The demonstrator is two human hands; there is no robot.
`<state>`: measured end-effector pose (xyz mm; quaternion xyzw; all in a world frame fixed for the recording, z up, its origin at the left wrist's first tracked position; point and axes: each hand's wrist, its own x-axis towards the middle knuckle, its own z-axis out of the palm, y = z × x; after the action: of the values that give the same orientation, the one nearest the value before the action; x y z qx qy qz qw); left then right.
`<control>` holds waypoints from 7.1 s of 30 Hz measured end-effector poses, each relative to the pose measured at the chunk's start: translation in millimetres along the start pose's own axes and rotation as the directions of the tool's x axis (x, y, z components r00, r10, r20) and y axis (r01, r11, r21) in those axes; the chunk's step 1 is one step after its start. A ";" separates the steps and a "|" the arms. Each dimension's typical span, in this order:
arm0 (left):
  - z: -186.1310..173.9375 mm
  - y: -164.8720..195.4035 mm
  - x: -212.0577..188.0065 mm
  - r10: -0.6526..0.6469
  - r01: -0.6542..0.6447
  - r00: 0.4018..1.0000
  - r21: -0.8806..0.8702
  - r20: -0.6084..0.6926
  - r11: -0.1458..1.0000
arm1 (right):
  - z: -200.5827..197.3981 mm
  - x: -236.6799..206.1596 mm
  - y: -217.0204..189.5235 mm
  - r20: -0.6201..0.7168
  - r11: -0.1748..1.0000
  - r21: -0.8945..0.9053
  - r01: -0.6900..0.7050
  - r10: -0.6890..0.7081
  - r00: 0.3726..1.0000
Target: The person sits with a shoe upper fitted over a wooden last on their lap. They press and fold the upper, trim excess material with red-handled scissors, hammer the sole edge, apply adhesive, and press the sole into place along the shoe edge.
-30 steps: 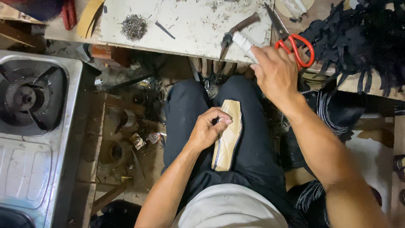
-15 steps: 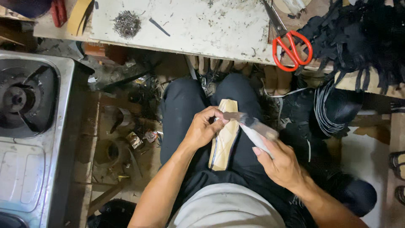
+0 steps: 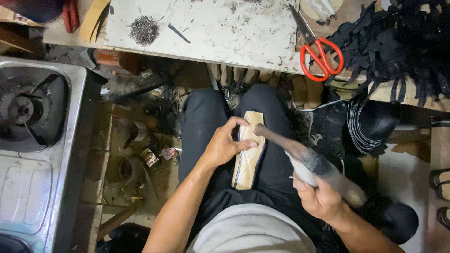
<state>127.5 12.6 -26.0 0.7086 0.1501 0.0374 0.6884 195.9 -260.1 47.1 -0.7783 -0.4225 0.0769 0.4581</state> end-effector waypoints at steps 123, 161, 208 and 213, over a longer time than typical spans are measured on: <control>31.8 56.1 -83.3 0.208 -0.208 0.977 -0.436 -0.049 0.876 | -4.9 90.6 -50.1 0.274 0.945 0.326 0.024 -0.118 0.954; 32.1 1.9 -101.1 -0.014 -0.291 0.926 -0.739 -0.376 0.608 | 16.3 37.9 -40.4 0.327 0.979 -0.201 0.036 0.032 0.944; -10.8 19.4 -78.2 -0.056 -0.205 0.943 -0.707 -0.327 0.676 | 14.5 72.2 -36.9 0.627 0.947 0.030 -0.319 0.231 0.744; -12.0 18.5 -74.8 -0.093 -0.126 0.953 -0.658 -0.287 0.742 | 21.4 88.0 -40.1 0.435 0.990 -0.030 -0.136 0.135 0.890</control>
<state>56.2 4.2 4.3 0.4013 0.2232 0.2024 0.8650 217.1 -173.2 89.6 -0.7686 -0.4590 0.2810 0.3459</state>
